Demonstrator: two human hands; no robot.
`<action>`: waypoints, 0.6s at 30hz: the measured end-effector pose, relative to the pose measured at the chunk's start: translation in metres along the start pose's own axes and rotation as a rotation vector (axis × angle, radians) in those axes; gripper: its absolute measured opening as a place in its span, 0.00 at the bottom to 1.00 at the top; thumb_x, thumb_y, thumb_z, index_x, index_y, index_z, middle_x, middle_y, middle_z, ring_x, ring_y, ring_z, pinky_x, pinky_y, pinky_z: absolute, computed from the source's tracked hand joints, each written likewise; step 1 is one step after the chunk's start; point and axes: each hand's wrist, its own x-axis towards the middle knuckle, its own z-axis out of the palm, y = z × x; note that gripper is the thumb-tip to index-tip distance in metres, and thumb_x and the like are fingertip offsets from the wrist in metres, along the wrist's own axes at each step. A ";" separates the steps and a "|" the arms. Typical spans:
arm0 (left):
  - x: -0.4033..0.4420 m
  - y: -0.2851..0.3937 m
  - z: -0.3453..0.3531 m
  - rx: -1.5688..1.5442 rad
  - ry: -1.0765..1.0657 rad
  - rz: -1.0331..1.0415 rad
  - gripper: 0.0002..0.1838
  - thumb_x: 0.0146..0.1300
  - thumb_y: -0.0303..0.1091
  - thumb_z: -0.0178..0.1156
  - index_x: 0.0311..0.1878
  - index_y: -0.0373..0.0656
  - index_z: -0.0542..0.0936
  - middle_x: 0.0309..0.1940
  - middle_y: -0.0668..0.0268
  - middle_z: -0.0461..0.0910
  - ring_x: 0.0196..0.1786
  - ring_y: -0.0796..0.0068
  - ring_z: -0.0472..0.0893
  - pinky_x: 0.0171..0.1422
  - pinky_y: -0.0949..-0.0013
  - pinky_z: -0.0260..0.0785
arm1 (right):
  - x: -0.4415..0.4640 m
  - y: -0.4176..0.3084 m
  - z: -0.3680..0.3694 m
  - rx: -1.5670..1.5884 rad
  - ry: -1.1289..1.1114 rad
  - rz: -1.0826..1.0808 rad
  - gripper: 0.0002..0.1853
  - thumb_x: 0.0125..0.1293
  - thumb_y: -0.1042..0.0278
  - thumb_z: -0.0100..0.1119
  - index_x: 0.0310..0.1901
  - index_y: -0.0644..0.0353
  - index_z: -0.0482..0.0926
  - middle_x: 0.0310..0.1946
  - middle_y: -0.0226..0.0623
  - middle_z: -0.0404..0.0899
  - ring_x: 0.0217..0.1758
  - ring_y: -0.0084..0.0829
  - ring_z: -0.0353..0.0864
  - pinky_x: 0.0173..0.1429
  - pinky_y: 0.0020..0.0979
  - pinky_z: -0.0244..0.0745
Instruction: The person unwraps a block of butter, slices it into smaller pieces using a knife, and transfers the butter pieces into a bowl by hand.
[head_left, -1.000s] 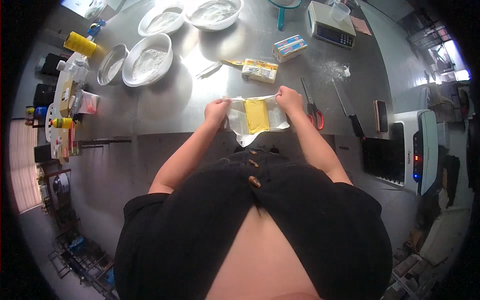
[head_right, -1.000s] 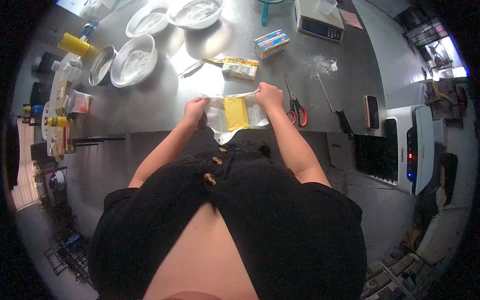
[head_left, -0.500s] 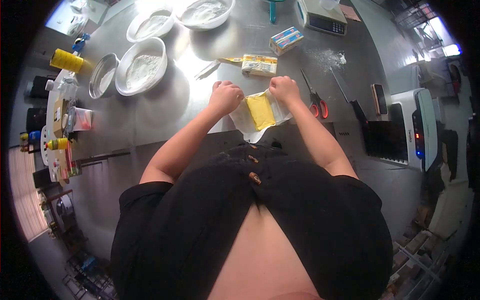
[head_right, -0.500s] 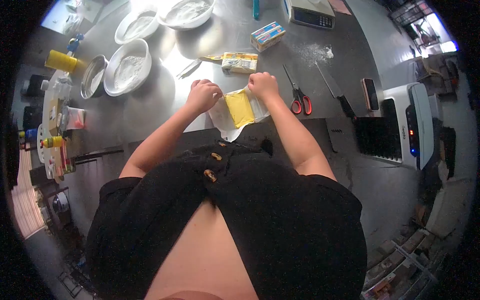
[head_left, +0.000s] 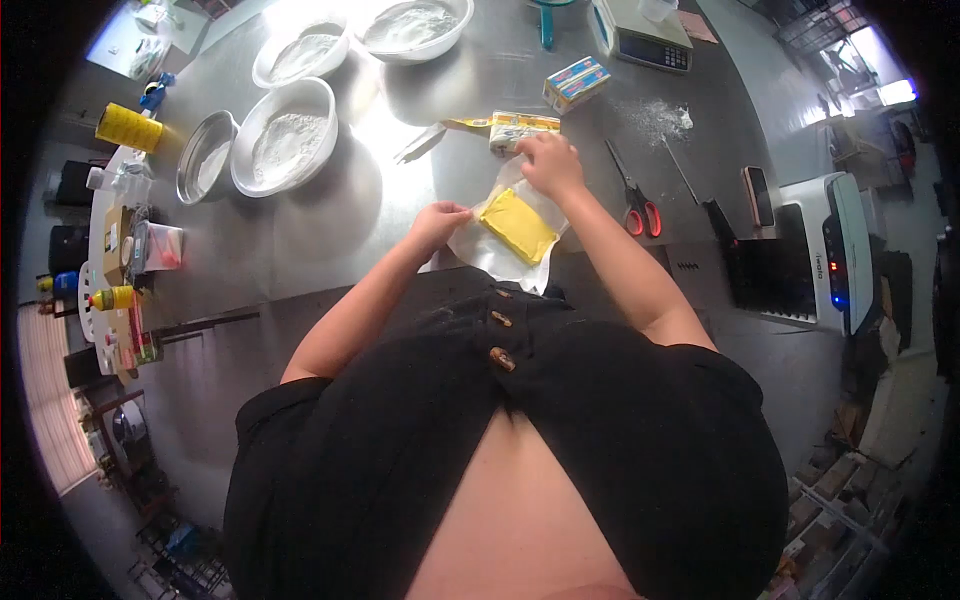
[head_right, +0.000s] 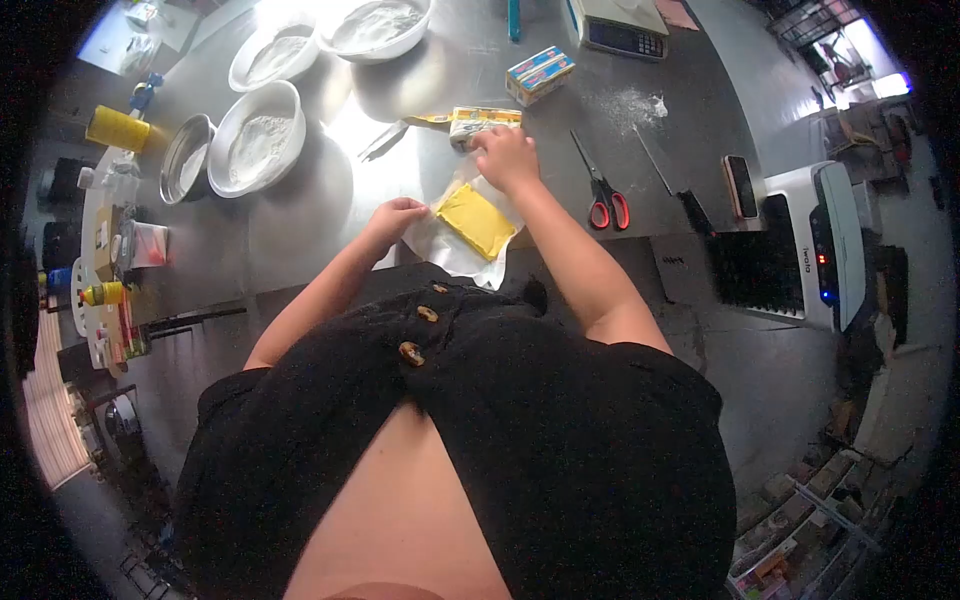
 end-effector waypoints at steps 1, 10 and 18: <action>-0.003 -0.003 -0.001 -0.002 0.024 -0.029 0.14 0.60 0.40 0.63 0.42 0.41 0.84 0.36 0.64 0.83 0.39 0.72 0.79 0.46 0.70 0.69 | -0.007 0.000 0.001 0.010 0.148 0.008 0.13 0.54 0.60 0.57 0.42 0.46 0.81 0.43 0.35 0.79 0.50 0.41 0.77 0.59 0.44 0.67; 0.003 -0.022 -0.008 0.239 0.135 0.010 0.23 0.57 0.47 0.61 0.46 0.37 0.82 0.40 0.55 0.84 0.42 0.66 0.82 0.49 0.65 0.72 | -0.076 -0.007 -0.005 0.119 -0.047 0.618 0.40 0.57 0.59 0.59 0.67 0.58 0.49 0.47 0.56 0.78 0.48 0.52 0.80 0.52 0.49 0.75; 0.011 0.036 0.000 0.407 0.099 0.092 0.25 0.59 0.51 0.56 0.48 0.38 0.82 0.40 0.52 0.84 0.44 0.57 0.83 0.52 0.62 0.73 | -0.067 0.003 0.002 0.176 -0.162 0.480 0.37 0.56 0.71 0.50 0.69 0.56 0.49 0.39 0.59 0.80 0.43 0.57 0.80 0.48 0.52 0.73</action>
